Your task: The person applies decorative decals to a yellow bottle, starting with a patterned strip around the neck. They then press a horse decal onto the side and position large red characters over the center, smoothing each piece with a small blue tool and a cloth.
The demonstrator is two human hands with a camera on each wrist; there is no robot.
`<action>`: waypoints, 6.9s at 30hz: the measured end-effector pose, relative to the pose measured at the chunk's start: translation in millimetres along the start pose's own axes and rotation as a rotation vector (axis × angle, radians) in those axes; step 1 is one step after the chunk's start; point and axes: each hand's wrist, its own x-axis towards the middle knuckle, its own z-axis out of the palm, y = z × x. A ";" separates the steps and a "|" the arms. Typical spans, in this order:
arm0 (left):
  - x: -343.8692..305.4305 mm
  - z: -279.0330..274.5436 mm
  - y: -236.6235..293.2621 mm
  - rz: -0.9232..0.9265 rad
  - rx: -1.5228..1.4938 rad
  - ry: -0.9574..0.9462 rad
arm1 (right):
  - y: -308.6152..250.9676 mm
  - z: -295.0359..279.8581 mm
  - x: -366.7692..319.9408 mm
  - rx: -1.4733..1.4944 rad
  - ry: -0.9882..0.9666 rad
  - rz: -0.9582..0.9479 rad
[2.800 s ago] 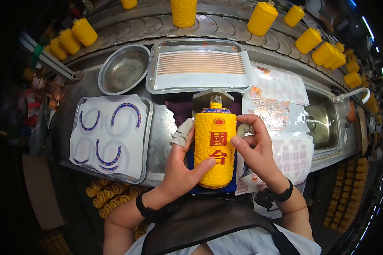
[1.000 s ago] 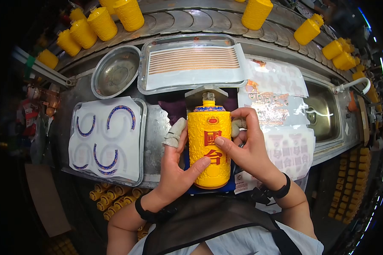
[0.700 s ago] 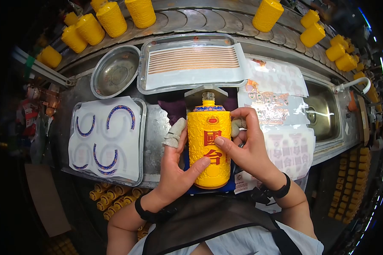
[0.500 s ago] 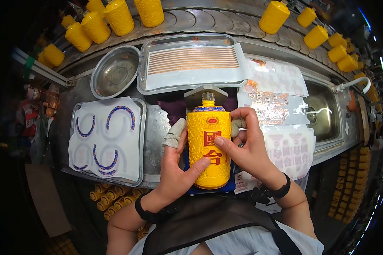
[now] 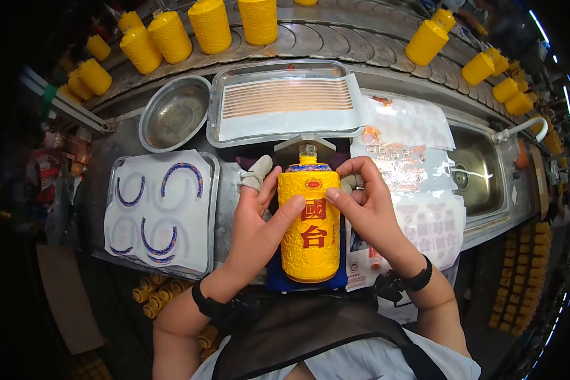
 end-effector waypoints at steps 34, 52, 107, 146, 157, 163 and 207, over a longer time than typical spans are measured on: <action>9.7 11.7 -14.1 0.091 0.044 0.082 | -5.6 11.0 2.7 -0.068 0.029 -0.067; -12.0 7.2 -11.0 -0.032 -0.067 0.016 | 2.0 6.1 -8.5 0.177 -0.073 -0.057; -37.1 0.2 -14.1 -0.075 -0.027 -0.047 | 14.7 -4.5 -40.1 0.081 -0.091 0.023; -35.0 -14.6 -12.5 0.024 0.160 -0.119 | 16.1 8.3 -46.8 0.077 0.001 0.026; 96.4 -162.3 122.6 0.287 0.532 0.375 | 13.6 -24.4 -45.4 0.025 0.100 0.116; 228.6 -275.0 185.2 0.221 1.264 0.820 | 13.5 -37.2 -40.2 0.015 0.190 0.139; -122.5 -674.4 145.7 -0.115 1.358 1.403 | -17.9 -39.4 -18.5 -0.467 0.272 0.282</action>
